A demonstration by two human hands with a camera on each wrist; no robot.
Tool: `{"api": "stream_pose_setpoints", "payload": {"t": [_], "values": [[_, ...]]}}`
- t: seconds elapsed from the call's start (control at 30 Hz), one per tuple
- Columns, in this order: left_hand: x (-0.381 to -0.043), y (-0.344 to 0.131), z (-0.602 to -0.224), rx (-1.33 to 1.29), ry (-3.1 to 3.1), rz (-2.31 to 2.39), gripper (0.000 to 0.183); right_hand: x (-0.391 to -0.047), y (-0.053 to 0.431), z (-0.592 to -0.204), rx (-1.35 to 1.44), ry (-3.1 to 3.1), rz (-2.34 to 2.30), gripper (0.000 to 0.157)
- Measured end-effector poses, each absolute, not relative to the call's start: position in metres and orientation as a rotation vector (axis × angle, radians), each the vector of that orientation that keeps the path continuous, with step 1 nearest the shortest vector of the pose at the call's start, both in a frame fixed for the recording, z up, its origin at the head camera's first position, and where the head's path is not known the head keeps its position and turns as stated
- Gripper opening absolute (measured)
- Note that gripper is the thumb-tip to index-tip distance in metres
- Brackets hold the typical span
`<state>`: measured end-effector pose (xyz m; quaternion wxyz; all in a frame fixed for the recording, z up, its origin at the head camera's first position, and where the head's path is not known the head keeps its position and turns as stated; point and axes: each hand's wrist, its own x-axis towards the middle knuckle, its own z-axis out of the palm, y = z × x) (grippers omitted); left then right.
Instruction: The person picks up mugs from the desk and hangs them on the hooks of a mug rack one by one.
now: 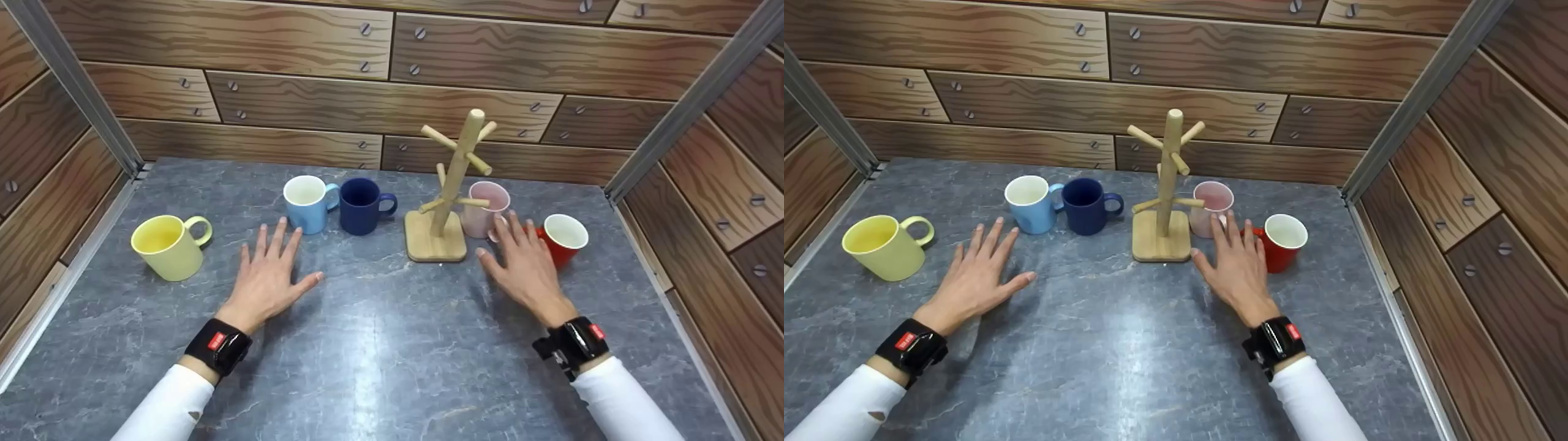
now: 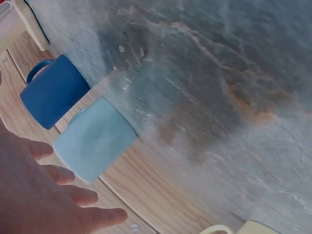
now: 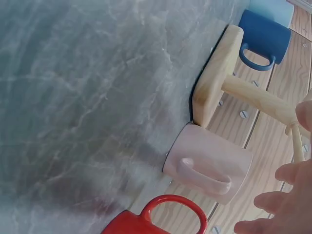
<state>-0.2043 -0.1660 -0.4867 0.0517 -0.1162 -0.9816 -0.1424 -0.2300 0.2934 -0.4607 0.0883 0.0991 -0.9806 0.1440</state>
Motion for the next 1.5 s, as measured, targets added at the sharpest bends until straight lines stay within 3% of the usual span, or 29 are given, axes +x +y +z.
{"api": "stream_pose_setpoints", "payload": {"t": [0.33,0.8,1.5], "values": [[-0.205,-0.162,-0.482,-0.367,-3.010,-0.403,0.098,-0.245,0.278,-0.445,0.313,-2.780,0.610,0.074],[-0.204,-0.156,-0.486,-0.381,-2.984,-0.395,0.097,-0.280,0.271,-0.429,0.298,-2.577,1.215,0.030],[-0.199,-0.156,-0.488,-0.373,-2.976,-0.397,0.093,-0.259,0.243,-0.440,0.314,-2.410,1.569,0.023]]}}
